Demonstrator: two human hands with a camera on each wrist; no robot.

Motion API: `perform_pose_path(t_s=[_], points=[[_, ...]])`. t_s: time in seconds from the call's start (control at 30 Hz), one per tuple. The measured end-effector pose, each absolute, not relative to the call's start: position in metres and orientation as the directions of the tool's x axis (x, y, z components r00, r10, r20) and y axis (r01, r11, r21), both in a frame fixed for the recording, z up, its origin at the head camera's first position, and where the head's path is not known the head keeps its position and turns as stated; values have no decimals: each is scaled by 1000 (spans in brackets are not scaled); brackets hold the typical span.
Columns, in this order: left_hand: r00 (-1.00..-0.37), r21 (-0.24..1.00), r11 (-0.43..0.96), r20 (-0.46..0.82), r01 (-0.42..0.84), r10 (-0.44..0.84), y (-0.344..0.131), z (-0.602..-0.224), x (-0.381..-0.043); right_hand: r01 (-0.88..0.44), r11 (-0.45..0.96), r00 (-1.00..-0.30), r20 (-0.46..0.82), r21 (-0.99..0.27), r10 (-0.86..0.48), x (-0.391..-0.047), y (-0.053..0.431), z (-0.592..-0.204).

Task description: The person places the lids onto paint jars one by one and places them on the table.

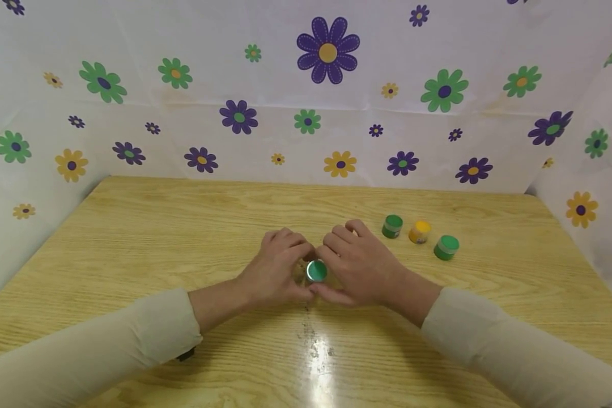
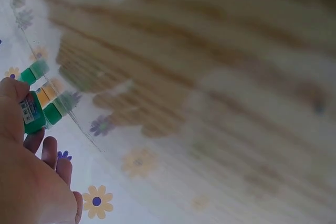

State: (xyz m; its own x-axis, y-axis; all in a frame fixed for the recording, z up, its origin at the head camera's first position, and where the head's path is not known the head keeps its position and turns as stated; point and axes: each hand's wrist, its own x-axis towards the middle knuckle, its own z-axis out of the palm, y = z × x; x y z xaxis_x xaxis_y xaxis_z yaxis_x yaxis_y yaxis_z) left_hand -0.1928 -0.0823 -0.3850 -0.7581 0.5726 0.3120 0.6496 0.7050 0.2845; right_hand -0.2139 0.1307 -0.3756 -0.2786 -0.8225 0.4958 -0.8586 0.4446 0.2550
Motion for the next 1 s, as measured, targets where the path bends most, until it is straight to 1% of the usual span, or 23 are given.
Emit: perform_pose_path(t_s=[0.3, 0.63, 0.8, 1.0], points=[[-742, 278, 694, 363, 664, 564, -83, -387, -195, -870, 426, -269, 484, 250, -833, -214, 130, -376], [-733, 266, 688, 354, 675, 581, -82, -386, -196, -842, 451, -254, 522, 295, -815, -215, 128, -380], [-731, 271, 684, 355, 677, 583, -83, -386, -196, -831, 469, -263, 531, 300, -805, -215, 126, -381], [-705, 226, 682, 395, 695, 588, -82, -387, -196, -810, 503, -297, 529, 300, -795, -213, 124, -380]])
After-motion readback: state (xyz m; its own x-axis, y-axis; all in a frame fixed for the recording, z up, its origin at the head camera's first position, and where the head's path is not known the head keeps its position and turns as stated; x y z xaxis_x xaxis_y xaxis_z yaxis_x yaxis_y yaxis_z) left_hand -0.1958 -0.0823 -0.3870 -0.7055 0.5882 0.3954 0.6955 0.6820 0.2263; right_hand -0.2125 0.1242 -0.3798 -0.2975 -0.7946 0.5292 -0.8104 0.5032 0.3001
